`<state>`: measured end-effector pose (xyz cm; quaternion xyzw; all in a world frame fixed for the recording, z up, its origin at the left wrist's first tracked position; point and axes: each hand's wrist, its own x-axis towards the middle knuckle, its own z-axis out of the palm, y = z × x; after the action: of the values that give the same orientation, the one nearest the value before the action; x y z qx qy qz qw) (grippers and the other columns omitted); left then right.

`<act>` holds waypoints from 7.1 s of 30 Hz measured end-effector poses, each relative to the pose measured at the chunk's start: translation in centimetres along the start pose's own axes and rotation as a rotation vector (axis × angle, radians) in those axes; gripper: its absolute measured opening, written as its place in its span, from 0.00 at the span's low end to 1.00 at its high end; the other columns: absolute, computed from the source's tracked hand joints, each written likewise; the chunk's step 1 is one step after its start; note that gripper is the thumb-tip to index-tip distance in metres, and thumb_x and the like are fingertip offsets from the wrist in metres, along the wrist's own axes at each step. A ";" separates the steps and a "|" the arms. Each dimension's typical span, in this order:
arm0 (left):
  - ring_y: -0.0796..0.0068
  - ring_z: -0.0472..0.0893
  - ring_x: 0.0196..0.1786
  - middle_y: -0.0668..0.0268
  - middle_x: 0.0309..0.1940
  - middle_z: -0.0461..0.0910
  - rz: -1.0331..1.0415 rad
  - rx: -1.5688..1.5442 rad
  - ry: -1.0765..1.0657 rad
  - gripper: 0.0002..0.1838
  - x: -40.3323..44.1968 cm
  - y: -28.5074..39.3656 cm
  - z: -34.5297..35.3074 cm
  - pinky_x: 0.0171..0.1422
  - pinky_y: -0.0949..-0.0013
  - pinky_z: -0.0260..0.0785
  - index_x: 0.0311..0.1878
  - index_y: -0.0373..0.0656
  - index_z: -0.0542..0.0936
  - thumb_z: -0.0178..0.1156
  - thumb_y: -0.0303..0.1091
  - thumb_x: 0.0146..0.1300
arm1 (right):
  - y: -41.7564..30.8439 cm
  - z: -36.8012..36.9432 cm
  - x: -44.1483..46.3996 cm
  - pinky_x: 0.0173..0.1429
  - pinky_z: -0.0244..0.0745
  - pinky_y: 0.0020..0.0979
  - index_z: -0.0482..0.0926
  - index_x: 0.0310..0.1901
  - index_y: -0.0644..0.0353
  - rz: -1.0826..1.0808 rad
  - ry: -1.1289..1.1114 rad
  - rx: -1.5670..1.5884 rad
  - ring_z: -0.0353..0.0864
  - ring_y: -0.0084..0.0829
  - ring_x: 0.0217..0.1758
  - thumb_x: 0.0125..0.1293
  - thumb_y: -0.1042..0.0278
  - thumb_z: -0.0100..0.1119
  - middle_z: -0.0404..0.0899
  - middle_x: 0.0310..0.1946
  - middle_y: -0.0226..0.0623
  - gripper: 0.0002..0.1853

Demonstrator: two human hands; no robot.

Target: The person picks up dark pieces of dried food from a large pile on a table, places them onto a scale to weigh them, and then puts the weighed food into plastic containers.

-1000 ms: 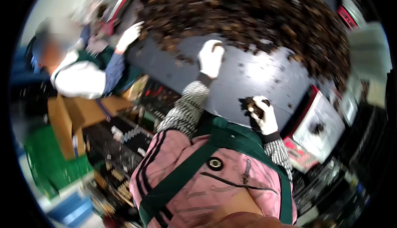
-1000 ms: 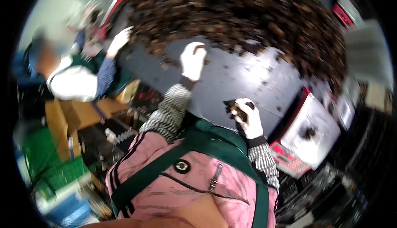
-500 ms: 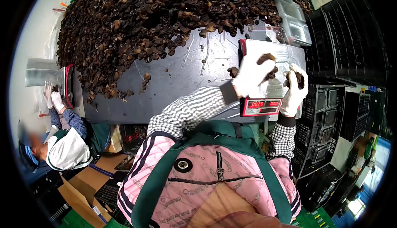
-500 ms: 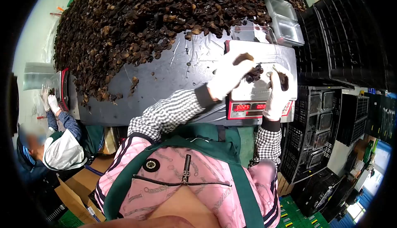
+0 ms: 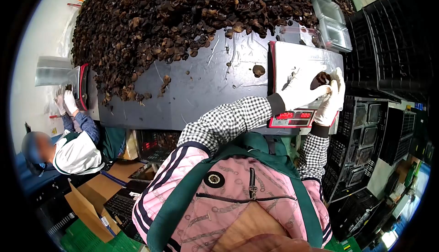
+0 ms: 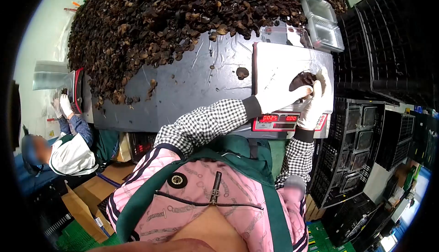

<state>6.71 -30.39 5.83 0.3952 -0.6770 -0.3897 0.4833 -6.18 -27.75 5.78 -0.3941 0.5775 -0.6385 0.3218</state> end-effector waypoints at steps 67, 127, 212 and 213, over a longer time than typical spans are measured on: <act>0.57 0.81 0.38 0.60 0.32 0.81 -0.614 1.146 0.761 0.09 -27.9 -11.1 -44.0 0.46 0.57 0.74 0.36 0.45 0.84 0.57 0.37 0.66 | 6.6 19.2 -18.2 0.33 0.75 0.21 0.78 0.61 0.61 1.201 -1.416 0.060 0.82 0.23 0.36 0.70 0.69 0.54 0.84 0.40 0.34 0.19; 0.40 0.58 0.74 0.46 0.72 0.62 -0.465 1.165 0.117 0.35 -4.8 -15.8 -30.9 0.68 0.36 0.60 0.66 0.53 0.76 0.66 0.60 0.59 | 0.7 11.4 -13.2 0.20 0.64 0.19 0.79 0.48 0.64 0.952 -0.705 0.396 0.77 0.22 0.26 0.71 0.73 0.57 0.81 0.36 0.38 0.08; 0.58 0.79 0.47 0.60 0.42 0.80 -0.137 0.832 -0.154 0.15 -19.2 -14.4 -21.5 0.49 0.60 0.72 0.50 0.44 0.80 0.65 0.34 0.60 | 10.0 15.9 -11.8 0.36 0.73 0.28 0.78 0.50 0.64 1.185 -0.524 0.773 0.81 0.31 0.38 0.72 0.65 0.55 0.82 0.43 0.39 0.13; 0.58 0.80 0.46 0.61 0.41 0.81 -0.182 0.799 -0.200 0.15 -19.3 -14.4 -21.8 0.48 0.60 0.73 0.49 0.43 0.81 0.66 0.33 0.59 | 9.7 16.0 -11.7 0.36 0.73 0.28 0.78 0.49 0.64 1.233 -0.525 0.777 0.81 0.33 0.39 0.72 0.64 0.54 0.82 0.43 0.40 0.13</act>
<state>34.27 -21.47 -8.94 0.5699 -0.7809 -0.1740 0.1875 13.05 -26.60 -5.06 0.0011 0.3319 -0.3864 0.8606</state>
